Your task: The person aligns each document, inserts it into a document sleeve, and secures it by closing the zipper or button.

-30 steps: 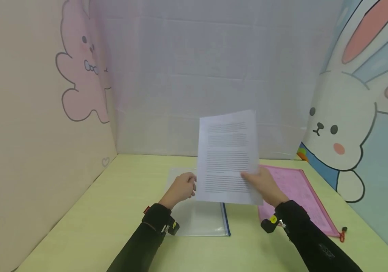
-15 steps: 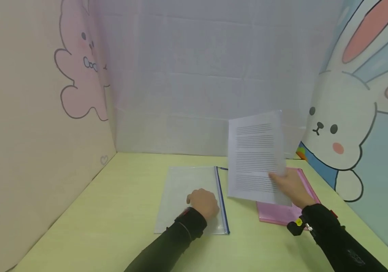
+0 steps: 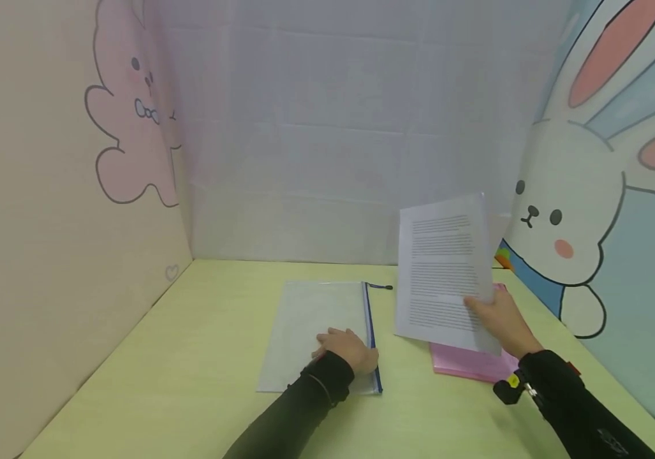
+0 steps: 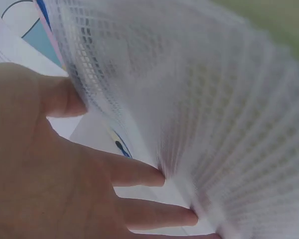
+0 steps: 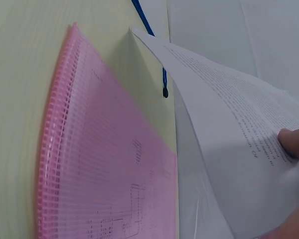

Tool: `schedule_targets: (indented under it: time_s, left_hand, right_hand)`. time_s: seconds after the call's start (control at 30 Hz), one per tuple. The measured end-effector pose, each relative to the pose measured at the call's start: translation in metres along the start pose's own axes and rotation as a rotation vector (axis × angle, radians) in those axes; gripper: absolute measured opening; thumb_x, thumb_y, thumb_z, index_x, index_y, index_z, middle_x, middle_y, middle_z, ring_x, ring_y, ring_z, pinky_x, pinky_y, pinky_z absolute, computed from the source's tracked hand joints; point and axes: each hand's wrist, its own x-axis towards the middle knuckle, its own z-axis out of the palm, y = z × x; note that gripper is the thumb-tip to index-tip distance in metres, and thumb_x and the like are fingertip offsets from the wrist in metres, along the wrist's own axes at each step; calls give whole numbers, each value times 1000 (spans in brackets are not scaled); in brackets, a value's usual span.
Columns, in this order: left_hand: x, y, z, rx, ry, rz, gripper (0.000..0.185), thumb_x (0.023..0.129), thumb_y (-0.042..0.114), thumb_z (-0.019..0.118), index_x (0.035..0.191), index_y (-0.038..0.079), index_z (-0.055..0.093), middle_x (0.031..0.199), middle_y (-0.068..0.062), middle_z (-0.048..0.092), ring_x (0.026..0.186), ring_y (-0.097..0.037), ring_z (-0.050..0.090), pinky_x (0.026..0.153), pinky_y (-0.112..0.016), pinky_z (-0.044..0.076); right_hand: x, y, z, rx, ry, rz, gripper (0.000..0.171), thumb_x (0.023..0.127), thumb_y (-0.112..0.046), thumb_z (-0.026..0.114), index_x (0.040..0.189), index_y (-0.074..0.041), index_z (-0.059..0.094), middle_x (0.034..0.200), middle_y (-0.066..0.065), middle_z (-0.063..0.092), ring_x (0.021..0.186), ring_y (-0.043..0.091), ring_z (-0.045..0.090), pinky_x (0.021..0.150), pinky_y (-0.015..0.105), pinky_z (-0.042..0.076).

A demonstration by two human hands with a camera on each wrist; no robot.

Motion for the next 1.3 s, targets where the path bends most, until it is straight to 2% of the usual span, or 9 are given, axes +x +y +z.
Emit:
schedule_targets:
  time_s: [0.1, 0.2, 0.3, 0.4, 0.57, 0.63, 0.8, 1.1, 1.3]
  left_hand:
    - [2, -3, 0, -22, 31, 12, 69, 94, 53, 53, 141, 3, 58, 130, -28, 57, 103, -42, 57, 79, -56, 52]
    - [4, -6, 2, 5, 69, 46, 59, 93, 47, 52, 125, 0, 67, 107, -24, 63, 86, -33, 55, 74, -47, 47]
    - [5, -8, 4, 51, 96, 72, 50, 92, 46, 49, 102, 1, 71, 90, -16, 63, 77, -27, 52, 73, -42, 41]
    - [5, -9, 5, 74, 110, 83, 45, 94, 44, 48, 80, 6, 67, 79, -11, 60, 72, -26, 52, 71, -40, 40]
    - [4, -8, 6, 103, 136, 86, 50, 98, 44, 44, 86, 3, 71, 88, -11, 68, 77, -26, 56, 74, -41, 43]
    - [4, -8, 6, 110, 144, 85, 53, 100, 45, 43, 96, 2, 73, 95, -13, 70, 82, -27, 58, 78, -43, 44]
    - [4, -9, 6, 105, 144, 82, 57, 100, 48, 42, 100, 1, 75, 99, -14, 71, 88, -28, 60, 81, -46, 45]
    - [4, -15, 3, 86, 142, 121, 59, 101, 49, 41, 93, 2, 76, 97, -12, 73, 87, -26, 66, 77, -44, 51]
    - [5, -16, 5, 116, 150, 122, 61, 100, 52, 42, 91, 3, 76, 93, -11, 73, 80, -24, 66, 72, -41, 52]
  right_hand:
    - [1, 0, 3, 58, 12, -1, 55, 106, -32, 56, 151, -3, 42, 137, 30, 58, 104, 40, 70, 75, 50, 60]
    - [3, 0, 11, 136, 33, 25, 54, 107, -29, 54, 149, 2, 41, 136, 32, 57, 102, 36, 71, 77, 47, 60]
    - [6, 1, 22, 180, 62, 101, 56, 107, -28, 53, 148, 7, 38, 137, 33, 56, 101, 32, 71, 79, 43, 60]
    - [9, 2, 32, 183, 87, 177, 56, 106, -27, 54, 147, 8, 38, 138, 33, 54, 103, 34, 70, 80, 42, 60]
    - [11, 3, 49, 173, 77, 245, 53, 105, -20, 54, 146, 10, 39, 138, 34, 53, 107, 37, 66, 81, 40, 57]
    - [10, 2, 55, 171, 55, 266, 54, 105, -19, 55, 147, 10, 38, 137, 33, 53, 105, 34, 66, 80, 38, 56]
    - [3, -5, 65, 193, -9, 316, 55, 103, -16, 59, 145, 13, 38, 134, 34, 55, 98, 29, 67, 77, 37, 57]
    - [-19, -11, 67, 357, -163, 353, 57, 102, -8, 59, 148, 11, 32, 130, 29, 59, 96, 31, 69, 79, 49, 60]
    - [-25, -11, 66, 401, -198, 406, 58, 101, -6, 60, 148, 11, 30, 121, 25, 63, 93, 31, 70, 78, 51, 60]
